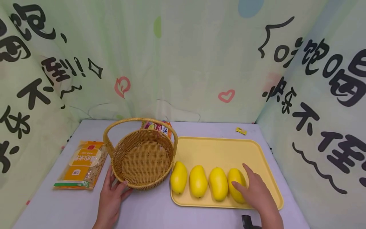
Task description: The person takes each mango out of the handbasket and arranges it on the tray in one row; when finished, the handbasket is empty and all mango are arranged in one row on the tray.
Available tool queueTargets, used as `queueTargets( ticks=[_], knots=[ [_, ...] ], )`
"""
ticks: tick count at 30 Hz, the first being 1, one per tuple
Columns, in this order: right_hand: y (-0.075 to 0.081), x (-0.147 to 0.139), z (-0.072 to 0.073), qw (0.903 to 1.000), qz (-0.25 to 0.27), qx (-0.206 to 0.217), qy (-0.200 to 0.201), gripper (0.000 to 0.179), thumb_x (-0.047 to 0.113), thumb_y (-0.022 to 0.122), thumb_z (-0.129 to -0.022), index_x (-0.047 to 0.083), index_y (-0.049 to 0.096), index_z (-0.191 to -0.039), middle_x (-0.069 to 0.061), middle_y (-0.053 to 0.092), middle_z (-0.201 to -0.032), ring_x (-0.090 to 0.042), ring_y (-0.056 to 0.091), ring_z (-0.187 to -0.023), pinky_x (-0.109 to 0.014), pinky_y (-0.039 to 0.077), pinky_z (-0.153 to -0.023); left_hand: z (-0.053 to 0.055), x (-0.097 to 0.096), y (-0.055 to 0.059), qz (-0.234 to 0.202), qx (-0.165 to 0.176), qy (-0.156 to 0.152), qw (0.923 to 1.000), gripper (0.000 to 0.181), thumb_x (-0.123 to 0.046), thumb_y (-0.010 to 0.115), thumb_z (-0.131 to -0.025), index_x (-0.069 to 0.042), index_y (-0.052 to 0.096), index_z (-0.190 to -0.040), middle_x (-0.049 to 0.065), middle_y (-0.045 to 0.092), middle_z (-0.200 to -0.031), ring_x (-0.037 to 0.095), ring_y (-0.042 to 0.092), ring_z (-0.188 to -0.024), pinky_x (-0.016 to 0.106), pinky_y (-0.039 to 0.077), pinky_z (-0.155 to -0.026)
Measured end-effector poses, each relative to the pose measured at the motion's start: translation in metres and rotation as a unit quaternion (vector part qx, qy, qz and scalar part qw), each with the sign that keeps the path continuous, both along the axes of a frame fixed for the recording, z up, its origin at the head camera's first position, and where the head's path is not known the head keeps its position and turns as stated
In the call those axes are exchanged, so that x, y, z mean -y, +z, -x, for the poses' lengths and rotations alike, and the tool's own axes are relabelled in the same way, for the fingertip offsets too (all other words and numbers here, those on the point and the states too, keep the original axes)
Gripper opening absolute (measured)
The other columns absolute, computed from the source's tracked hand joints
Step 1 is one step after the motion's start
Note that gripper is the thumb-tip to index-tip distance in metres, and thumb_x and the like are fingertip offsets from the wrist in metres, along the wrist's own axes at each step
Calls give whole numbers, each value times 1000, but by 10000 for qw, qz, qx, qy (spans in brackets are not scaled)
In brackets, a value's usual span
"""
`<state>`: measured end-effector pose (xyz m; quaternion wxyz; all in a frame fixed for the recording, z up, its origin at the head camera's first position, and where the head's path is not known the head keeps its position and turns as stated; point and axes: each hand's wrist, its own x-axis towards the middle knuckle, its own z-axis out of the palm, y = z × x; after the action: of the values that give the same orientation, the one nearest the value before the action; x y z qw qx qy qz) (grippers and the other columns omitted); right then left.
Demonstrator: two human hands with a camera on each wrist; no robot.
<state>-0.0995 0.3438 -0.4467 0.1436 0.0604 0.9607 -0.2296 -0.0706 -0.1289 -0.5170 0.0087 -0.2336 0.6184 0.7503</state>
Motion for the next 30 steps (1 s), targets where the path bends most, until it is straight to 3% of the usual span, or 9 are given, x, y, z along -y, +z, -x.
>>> queueTargets(
  ticks=[9, 11, 13, 15, 17, 22, 26, 28, 30],
  knots=[
    [17, 33, -26, 9923, 330, -1004, -640, 84, 47, 68, -102, 1, 34, -163, -32, 50, -152, -49, 53, -133, -65, 53, -106, 1, 0, -1, -11, -80, -5, 10000, 98, -5, 62, -102, -50, 5, -168, 5, 11, -179, 34, 42, -150, 42, 63, -97],
    [18, 43, -31, 9872, 589, -1187, -883, 78, 48, 69, -101, 4, 42, -159, -27, 55, -150, -43, 57, -131, -56, 58, -105, 1, 0, -1, -11, -64, -20, 10000, 98, -5, 62, -102, -50, 5, -168, 4, 11, -178, 32, 42, -150, 42, 63, -98],
    [16, 52, -36, 9805, 884, -1309, -1167, 69, 49, 70, -100, 8, 53, -152, -20, 62, -145, -34, 62, -126, -36, 63, -99, 1, 0, -1, 7, -56, -33, 10000, 98, -5, 62, -102, -51, 5, -168, 4, 11, -179, 32, 42, -150, 43, 63, -98],
    [12, 60, -39, 9713, 1345, -1321, -1448, 58, 48, 71, -100, 11, 62, -143, -13, 67, -139, -23, 66, -118, -20, 61, -91, 1, 1, -1, 16, -51, -46, 10000, 99, -5, 63, -102, -51, 5, -168, 4, 11, -179, 33, 42, -150, 43, 63, -99],
    [7, 69, -42, 9607, 1898, -1268, -1579, 45, 43, 71, -101, 11, 67, -133, -9, 71, -129, -17, 68, -106, -13, 58, -82, 1, 2, 0, 32, -50, -56, 10000, 100, -5, 64, -102, -50, 5, -168, 4, 11, -179, 33, 42, -151, 43, 63, -99],
    [-12, 93, -43, 9270, 3277, -780, -1648, 26, 25, 70, -104, 4, 70, -118, -11, 73, -109, -23, 67, -88, -27, 62, -75, 2, 6, 1, 81, -26, -76, 9999, 101, -5, 67, -100, -47, 6, -169, 5, 14, -178, 34, 41, -152, 42, 63, -98],
    [-22, 115, -42, 9024, 3943, -548, -1651, 19, 17, 68, -104, -1, 70, -112, -12, 73, -101, -26, 66, -84, -28, 61, -71, 2, 9, 3, 186, 135, -4, 9997, 93, -12, 68, -102, -39, 10, -171, 9, 20, -176, 33, 44, -149, 37, 65, -94],
    [-24, 127, -42, 8917, 4204, -528, -1591, 18, 15, 67, -104, -2, 69, -110, -10, 73, -98, -25, 65, -81, -28, 60, -69, 1, 10, 6, 449, 250, 173, 9985, 83, -19, 66, -105, -28, 18, -171, 11, 28, -173, 31, 48, -144, 31, 65, -89],
    [-24, 138, -43, 8817, 4440, -566, -1495, 17, 13, 67, -104, -3, 69, -106, -10, 72, -94, -25, 64, -78, -28, 59, -68, -1, 8, 11, 982, 406, 477, 9932, 68, -27, 64, -106, -18, 33, -166, 13, 40, -163, 28, 52, -135, 25, 63, -80]
  ],
)
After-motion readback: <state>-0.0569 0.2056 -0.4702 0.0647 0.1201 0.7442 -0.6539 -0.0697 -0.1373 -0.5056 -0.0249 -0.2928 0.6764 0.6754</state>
